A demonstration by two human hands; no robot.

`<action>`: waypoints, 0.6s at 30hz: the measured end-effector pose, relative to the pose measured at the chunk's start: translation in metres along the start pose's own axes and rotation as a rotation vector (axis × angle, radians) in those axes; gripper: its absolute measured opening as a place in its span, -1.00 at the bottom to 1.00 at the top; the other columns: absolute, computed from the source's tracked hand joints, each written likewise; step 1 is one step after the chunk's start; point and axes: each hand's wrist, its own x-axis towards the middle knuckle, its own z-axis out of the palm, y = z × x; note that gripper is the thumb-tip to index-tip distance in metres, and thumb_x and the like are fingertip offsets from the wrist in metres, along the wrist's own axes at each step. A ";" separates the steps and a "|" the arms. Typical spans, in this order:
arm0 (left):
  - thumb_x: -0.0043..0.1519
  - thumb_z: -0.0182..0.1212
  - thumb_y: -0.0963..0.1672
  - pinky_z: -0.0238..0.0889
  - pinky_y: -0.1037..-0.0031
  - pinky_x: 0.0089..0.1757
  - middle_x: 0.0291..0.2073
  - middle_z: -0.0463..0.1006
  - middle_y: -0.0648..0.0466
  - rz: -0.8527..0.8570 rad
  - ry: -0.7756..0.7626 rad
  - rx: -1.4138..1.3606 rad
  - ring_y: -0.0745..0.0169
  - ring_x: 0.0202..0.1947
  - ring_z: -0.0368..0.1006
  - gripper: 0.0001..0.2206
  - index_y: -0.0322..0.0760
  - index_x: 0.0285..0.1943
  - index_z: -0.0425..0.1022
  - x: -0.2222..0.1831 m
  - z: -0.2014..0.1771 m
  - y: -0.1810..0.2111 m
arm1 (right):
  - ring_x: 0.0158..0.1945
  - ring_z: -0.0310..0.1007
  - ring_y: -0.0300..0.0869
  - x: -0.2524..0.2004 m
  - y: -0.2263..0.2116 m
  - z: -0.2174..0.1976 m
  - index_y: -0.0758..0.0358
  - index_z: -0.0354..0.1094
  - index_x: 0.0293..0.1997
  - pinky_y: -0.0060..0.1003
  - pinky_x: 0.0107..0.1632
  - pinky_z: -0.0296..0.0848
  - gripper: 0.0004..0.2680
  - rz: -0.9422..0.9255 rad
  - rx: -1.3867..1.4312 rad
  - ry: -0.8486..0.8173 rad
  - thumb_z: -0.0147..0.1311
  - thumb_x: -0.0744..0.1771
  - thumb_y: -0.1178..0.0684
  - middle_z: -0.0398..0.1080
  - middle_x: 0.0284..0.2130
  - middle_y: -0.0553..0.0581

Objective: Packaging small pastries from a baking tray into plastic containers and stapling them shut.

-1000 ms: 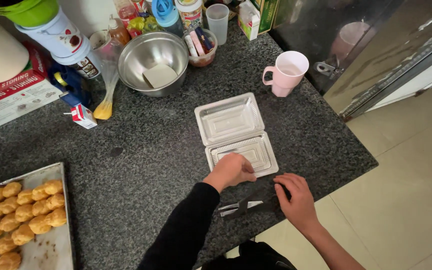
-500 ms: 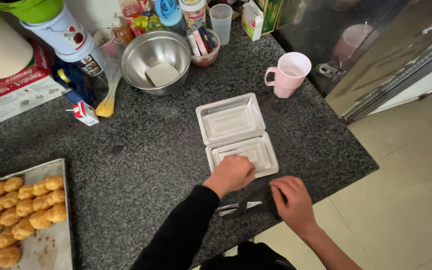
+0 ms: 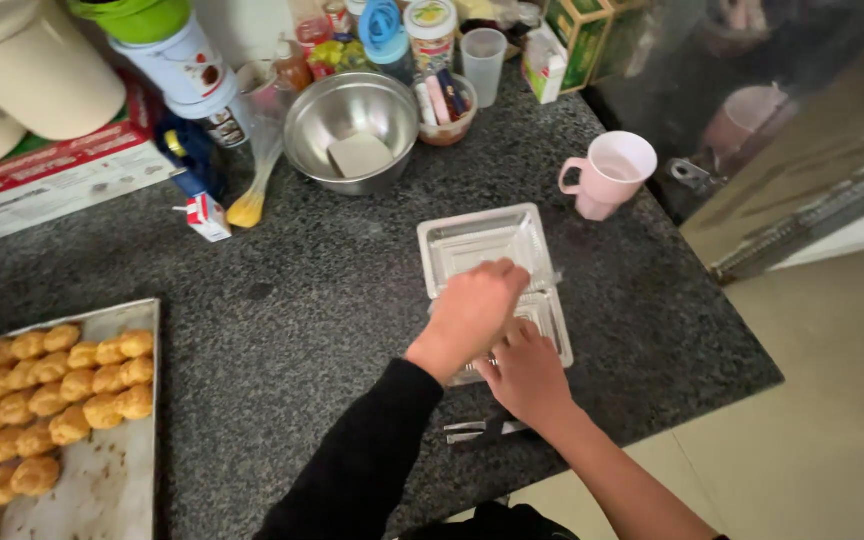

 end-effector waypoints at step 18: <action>0.36 0.10 -0.27 0.34 0.12 -0.19 -0.04 0.66 -0.01 -0.329 0.440 0.168 -0.13 -0.14 0.54 -0.76 -0.22 0.13 0.59 -0.281 -0.128 -0.026 | 0.41 0.46 0.06 0.012 0.007 0.024 0.19 0.56 0.32 0.08 0.44 0.39 -0.65 -0.028 0.363 -0.003 0.18 0.44 -0.18 0.54 0.30 0.15</action>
